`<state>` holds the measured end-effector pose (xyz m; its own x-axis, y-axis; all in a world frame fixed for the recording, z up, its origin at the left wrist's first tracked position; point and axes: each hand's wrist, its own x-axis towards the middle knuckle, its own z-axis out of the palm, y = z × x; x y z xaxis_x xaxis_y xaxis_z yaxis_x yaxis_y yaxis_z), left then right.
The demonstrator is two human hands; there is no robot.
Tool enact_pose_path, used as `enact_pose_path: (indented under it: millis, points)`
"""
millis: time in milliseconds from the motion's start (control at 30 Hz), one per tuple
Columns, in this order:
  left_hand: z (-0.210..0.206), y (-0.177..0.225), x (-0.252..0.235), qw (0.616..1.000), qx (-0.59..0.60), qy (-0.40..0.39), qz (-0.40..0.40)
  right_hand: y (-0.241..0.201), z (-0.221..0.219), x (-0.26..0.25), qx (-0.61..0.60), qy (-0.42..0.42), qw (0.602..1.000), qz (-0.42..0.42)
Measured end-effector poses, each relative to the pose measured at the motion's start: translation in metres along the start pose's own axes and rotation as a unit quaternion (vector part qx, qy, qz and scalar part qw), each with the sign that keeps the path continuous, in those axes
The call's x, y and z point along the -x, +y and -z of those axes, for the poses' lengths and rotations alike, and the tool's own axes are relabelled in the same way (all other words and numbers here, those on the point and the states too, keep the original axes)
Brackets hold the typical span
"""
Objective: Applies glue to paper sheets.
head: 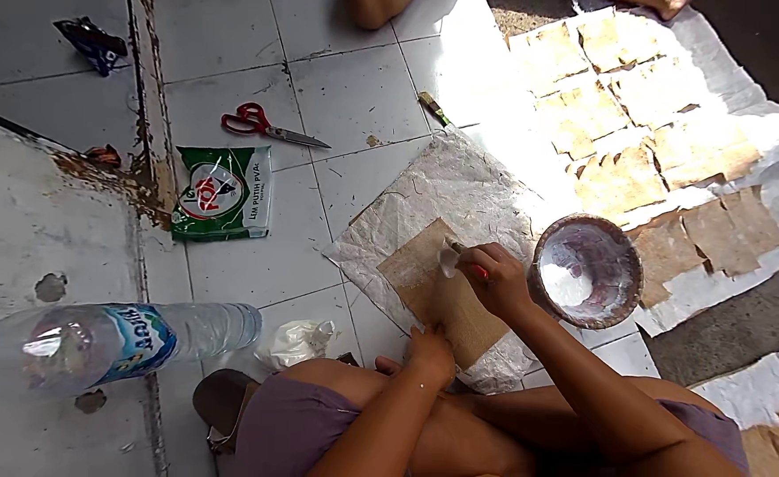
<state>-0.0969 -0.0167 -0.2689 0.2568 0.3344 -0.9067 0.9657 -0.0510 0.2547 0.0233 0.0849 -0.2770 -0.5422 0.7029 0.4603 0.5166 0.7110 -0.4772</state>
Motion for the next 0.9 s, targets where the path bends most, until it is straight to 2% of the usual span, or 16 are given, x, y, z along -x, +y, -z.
enact_pose_path:
  millis: [67,200,267,367,433,500,600,633,700,767,800,867,900]
  points:
    - [0.0,0.0,-0.001,1.0,-0.002,0.0,0.001,0.012,-0.011,-0.002,0.001,0.0,1.0,-0.008]
    - [0.001,-0.001,0.002,1.0,-0.008,0.001,0.003,-0.002,-0.018,0.007,-0.009,-0.087,0.996,-0.001]
    - [0.002,-0.001,0.001,1.0,-0.01,-0.002,0.003,-0.008,-0.007,-0.005,-0.017,-0.062,0.998,-0.017]
    - [-0.001,0.0,-0.002,1.0,0.001,0.001,0.006,0.01,-0.012,-0.017,-0.026,0.003,0.999,-0.04]
    - [-0.001,-0.001,-0.001,1.0,-0.001,-0.002,0.008,0.013,-0.024,-0.009,-0.022,-0.025,0.999,-0.04]
    - [-0.001,-0.001,0.0,1.0,-0.002,-0.003,0.009,0.0,-0.029,0.013,-0.01,-0.077,0.997,0.0]
    - [-0.002,0.0,0.003,1.0,-0.018,-0.005,0.001,-0.028,-0.014,0.042,-0.046,-0.126,0.991,0.027]
    - [-0.001,0.001,0.003,1.0,-0.023,-0.007,0.002,-0.033,-0.006,0.043,-0.073,-0.108,0.991,0.005]
    - [-0.001,0.001,0.002,1.0,-0.028,-0.011,0.004,-0.032,0.003,0.039,-0.146,-0.032,0.984,-0.097]
    - [-0.003,0.001,0.001,1.0,-0.009,0.003,0.003,-0.018,0.002,0.033,-0.211,0.024,0.954,-0.212]
    - [-0.004,0.001,0.0,1.0,0.001,0.006,0.003,-0.007,-0.001,0.03,-0.205,0.041,0.946,-0.246]
    - [-0.004,0.001,0.0,1.0,0.003,0.007,0.001,0.006,0.0,0.027,-0.137,0.079,0.953,-0.257]
    - [-0.003,0.0,0.0,1.0,0.001,0.01,0.001,0.007,0.001,0.025,-0.095,0.099,0.963,-0.234]
